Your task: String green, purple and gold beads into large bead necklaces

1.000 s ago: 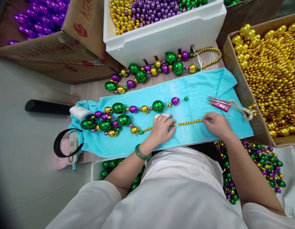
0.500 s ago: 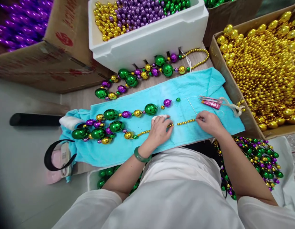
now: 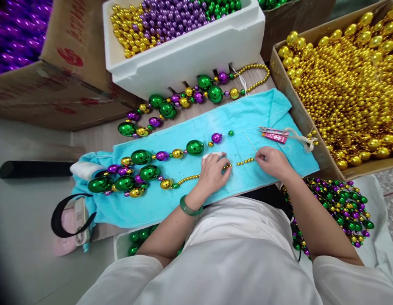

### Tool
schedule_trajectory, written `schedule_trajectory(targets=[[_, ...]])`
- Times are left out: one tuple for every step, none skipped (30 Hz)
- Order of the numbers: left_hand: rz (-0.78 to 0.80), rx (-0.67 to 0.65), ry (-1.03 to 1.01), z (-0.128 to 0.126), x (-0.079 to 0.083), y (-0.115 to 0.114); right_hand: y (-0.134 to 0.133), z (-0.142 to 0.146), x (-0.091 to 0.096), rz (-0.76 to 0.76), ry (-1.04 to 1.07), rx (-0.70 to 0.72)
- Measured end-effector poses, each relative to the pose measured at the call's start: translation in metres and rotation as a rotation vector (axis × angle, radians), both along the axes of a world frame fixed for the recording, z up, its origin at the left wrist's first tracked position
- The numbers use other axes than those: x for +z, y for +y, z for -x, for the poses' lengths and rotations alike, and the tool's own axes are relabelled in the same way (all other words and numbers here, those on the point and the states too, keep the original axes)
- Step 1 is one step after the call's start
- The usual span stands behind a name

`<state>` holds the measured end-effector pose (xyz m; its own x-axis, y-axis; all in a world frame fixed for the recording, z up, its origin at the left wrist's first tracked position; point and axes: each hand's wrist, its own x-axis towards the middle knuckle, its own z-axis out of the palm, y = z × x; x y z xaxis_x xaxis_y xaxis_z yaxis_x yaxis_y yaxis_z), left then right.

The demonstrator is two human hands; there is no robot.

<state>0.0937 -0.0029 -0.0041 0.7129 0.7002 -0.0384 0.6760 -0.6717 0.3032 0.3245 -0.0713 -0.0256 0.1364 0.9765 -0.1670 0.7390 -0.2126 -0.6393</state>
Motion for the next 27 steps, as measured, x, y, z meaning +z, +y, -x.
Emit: schedule_trajectory(targets=[[0.004, -0.001, 0.002, 0.000, 0.001, 0.000, 0.000, 0.000, 0.000, 0.002, 0.002, 0.001], [0.009, -0.004, 0.001, -0.002, 0.001, 0.000, 0.000, 0.000, 0.000, 0.000, 0.006, 0.002], [0.014, -0.010, -0.007, -0.004, 0.001, 0.000, 0.000, 0.000, 0.000, -0.004, 0.010, 0.001], [0.020, -0.020, -0.020, -0.008, 0.000, -0.001, 0.000, 0.000, 0.000, -0.009, 0.014, -0.003], [0.023, -0.032, -0.036, -0.013, -0.001, -0.002, 0.000, 0.000, -0.001, -0.015, 0.016, -0.009], [0.025, -0.046, -0.051, -0.018, -0.002, -0.003, 0.000, 0.001, -0.001, -0.020, 0.018, -0.013], [0.025, -0.061, -0.061, -0.023, -0.003, -0.004, 0.000, 0.001, -0.001, -0.023, 0.018, -0.015], [0.024, -0.072, -0.065, -0.027, -0.005, -0.005, -0.001, 0.001, -0.001, -0.025, 0.019, -0.016], [0.021, -0.077, -0.064, -0.030, -0.006, -0.005, -0.001, 0.001, -0.002, -0.027, 0.019, -0.016], [0.018, -0.078, -0.058, -0.032, -0.007, -0.005, -0.001, 0.001, -0.002, -0.029, 0.020, -0.011], [0.012, -0.071, -0.051, -0.033, -0.008, -0.005, -0.001, 0.001, -0.002, -0.033, 0.018, -0.005], [0.006, -0.061, -0.044, -0.032, -0.008, -0.005, 0.000, 0.001, -0.002, -0.038, 0.015, 0.002], [-0.003, -0.051, -0.038, -0.030, -0.008, -0.005, 0.000, 0.000, -0.003, -0.041, 0.012, 0.006], [-0.013, -0.045, -0.033, -0.028, -0.008, -0.004, 0.000, 0.000, -0.003, -0.043, 0.009, 0.008], [-0.025, -0.043, -0.028, -0.025, -0.008, -0.004, 0.000, 0.000, -0.003, -0.043, 0.009, 0.007], [-0.038, -0.044, -0.023, -0.023, -0.007, -0.003, 0.000, 0.001, -0.002, -0.043, 0.014, 0.004], [-0.052, -0.048, -0.019, -0.021, -0.007, -0.003, -0.001, 0.002, -0.002, -0.045, 0.024, 0.001], [-0.064, -0.053, -0.018, -0.019, -0.006, -0.003, -0.001, 0.003, -0.001, -0.047, 0.034, 0.001], [-0.072, -0.057, -0.017, -0.018, -0.006, -0.003, -0.002, 0.005, 0.001, -0.052, 0.038, 0.005], [-0.074, -0.060, -0.017, -0.017, -0.006, -0.003, -0.003, 0.007, 0.003, -0.056, 0.034, 0.010], [-0.068, -0.060, -0.017, -0.016, -0.006, -0.002, -0.004, 0.010, 0.005, -0.056, 0.020, 0.011], [-0.056, -0.060, -0.015, -0.016, -0.006, -0.002, -0.005, 0.012, 0.007, -0.050, -0.001, 0.010], [-0.036, -0.056, -0.015, -0.015, -0.007, -0.002, -0.006, 0.014, 0.010, -0.043, -0.022, 0.010], [-0.011, -0.051, -0.018, -0.014, -0.007, -0.001, -0.007, 0.016, 0.013, -0.036, -0.042, 0.009], [0.019, -0.047, -0.026, -0.012, -0.007, -0.001, -0.008, 0.018, 0.016, -0.032, -0.056, 0.009], [0.049, -0.047, -0.034, -0.010, -0.007, -0.001, -0.009, 0.020, 0.019, -0.030, -0.067, 0.011], [0.076, -0.048, -0.039, -0.007, -0.007, 0.000, -0.009, 0.021, 0.021, -0.030, -0.075, 0.015]])
